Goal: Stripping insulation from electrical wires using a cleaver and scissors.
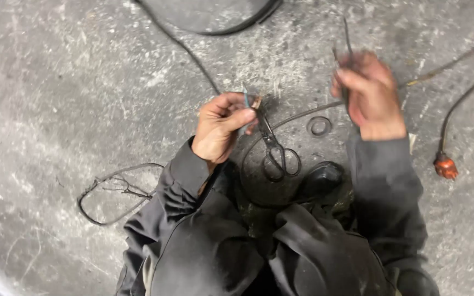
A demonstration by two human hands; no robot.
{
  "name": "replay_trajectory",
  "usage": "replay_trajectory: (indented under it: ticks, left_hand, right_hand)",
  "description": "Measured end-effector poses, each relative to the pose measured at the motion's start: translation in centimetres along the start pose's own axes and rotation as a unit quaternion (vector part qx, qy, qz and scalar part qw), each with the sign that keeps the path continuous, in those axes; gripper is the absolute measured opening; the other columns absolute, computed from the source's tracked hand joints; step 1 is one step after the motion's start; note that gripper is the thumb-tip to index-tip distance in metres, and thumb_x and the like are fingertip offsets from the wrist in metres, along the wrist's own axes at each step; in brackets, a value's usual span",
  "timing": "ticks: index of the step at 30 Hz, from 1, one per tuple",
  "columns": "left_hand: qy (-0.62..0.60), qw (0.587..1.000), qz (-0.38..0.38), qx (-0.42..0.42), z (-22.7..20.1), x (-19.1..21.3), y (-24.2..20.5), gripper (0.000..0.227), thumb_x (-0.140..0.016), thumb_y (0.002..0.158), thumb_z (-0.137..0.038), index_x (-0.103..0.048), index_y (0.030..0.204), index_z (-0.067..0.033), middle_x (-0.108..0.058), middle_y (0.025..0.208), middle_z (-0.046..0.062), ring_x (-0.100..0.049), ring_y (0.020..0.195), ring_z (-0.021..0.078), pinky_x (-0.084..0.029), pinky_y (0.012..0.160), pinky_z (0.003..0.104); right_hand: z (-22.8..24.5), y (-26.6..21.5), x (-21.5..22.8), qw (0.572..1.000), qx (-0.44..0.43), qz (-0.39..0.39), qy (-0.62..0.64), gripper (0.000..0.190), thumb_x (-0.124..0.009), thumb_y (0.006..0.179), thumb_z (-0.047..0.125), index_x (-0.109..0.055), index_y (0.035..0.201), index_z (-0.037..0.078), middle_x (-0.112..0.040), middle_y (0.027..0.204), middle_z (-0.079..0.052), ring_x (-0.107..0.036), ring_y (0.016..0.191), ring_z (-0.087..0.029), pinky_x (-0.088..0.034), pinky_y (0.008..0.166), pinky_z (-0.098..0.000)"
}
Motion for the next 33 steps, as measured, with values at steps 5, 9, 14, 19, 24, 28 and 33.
replay_trajectory:
  ticks: [5, 9, 14, 19, 24, 28, 33]
  left_hand:
    - [-0.046, 0.996, 0.076, 0.033, 0.2, -0.4, -0.2, 0.013, -0.071, 0.100, 0.000, -0.065, 0.111, 0.0019, -0.071, 0.096, 0.011, -0.068, 0.085, 0.0175, -0.053, 0.071, 0.032]
    - [-0.062, 0.994, 0.086, 0.028, -0.7, -1.5, -0.7, 0.015, -0.071, 0.098, 0.001, -0.065, 0.112, -0.0001, -0.071, 0.095, 0.010, -0.067, 0.081, 0.0164, -0.053, 0.073, 0.031]
    - [-0.008, 0.989, 0.149, 0.022, -1.3, -1.2, -1.6, 0.011, -0.072, 0.102, 0.002, -0.065, 0.109, 0.0010, -0.072, 0.100, 0.010, -0.066, 0.088, 0.0145, -0.054, 0.079, 0.031]
    - [-0.013, 0.992, 0.121, 0.037, -1.5, -1.8, -1.8, 0.017, -0.074, 0.096, 0.004, -0.064, 0.110, 0.0010, -0.071, 0.099, 0.009, -0.070, 0.088, 0.0151, -0.054, 0.072, 0.028]
    - [-0.018, 0.992, 0.118, 0.036, -1.8, -1.7, -1.8, 0.020, -0.074, 0.095, 0.005, -0.064, 0.111, 0.0014, -0.072, 0.098, 0.009, -0.072, 0.087, 0.0159, -0.056, 0.068, 0.029]
    - [0.026, 0.991, 0.116, 0.054, -2.0, -1.4, -1.8, 0.019, -0.075, 0.094, 0.003, -0.065, 0.111, 0.0017, -0.073, 0.094, 0.009, -0.074, 0.086, 0.0174, -0.057, 0.066, 0.029]
    - [0.090, 0.983, 0.121, 0.106, -2.4, -1.1, -1.7, 0.017, -0.075, 0.093, 0.000, -0.069, 0.109, 0.0020, -0.074, 0.093, 0.009, -0.074, 0.084, 0.0160, -0.059, 0.066, 0.028]
  right_hand:
    - [2.4, -6.0, -4.7, 0.984, 0.032, 0.152, 0.083, 0.013, -0.065, 0.106, -0.002, -0.074, 0.114, 0.002, -0.073, 0.085, -0.006, -0.058, 0.062, -0.009, -0.050, 0.056, -0.0231]
    - [2.6, -7.3, -8.8, 0.991, 0.054, 0.121, 0.019, 0.016, -0.067, 0.102, -0.008, -0.073, 0.112, 0.003, -0.075, 0.104, -0.009, -0.061, 0.066, -0.007, -0.053, 0.059, -0.0249]
    - [2.2, -7.0, -11.3, 0.992, -0.029, 0.121, -0.008, 0.037, -0.074, 0.091, -0.012, -0.068, 0.125, 0.002, -0.071, 0.104, -0.005, -0.067, 0.088, -0.008, -0.055, 0.073, -0.0225]
    - [1.6, -6.8, -10.6, 0.992, -0.057, 0.110, 0.013, 0.029, -0.071, 0.095, -0.010, -0.069, 0.122, 0.000, -0.073, 0.107, -0.008, -0.072, 0.094, -0.013, -0.061, 0.083, -0.0263]
    - [1.9, -6.6, -10.9, 0.991, -0.050, 0.126, -0.008, 0.030, -0.070, 0.094, -0.011, -0.068, 0.121, 0.001, -0.073, 0.109, -0.008, -0.072, 0.099, -0.013, -0.062, 0.086, -0.0268]
    - [1.8, -6.6, -10.7, 0.986, -0.046, 0.153, -0.056, 0.025, -0.072, 0.094, -0.010, -0.070, 0.116, 0.002, -0.075, 0.106, -0.009, -0.074, 0.097, -0.014, -0.063, 0.087, -0.0271]
    - [2.2, -6.9, -10.4, 0.968, -0.056, 0.149, -0.193, 0.018, -0.076, 0.095, -0.004, -0.074, 0.112, 0.001, -0.077, 0.101, -0.010, -0.075, 0.090, -0.013, -0.062, 0.079, -0.0248]
Point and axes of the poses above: each hand's wrist, its own y-axis towards the middle knuckle, its own x-axis out of the back of the hand, z = x × y, the point moved 1 cm from there along y, towards the middle knuckle
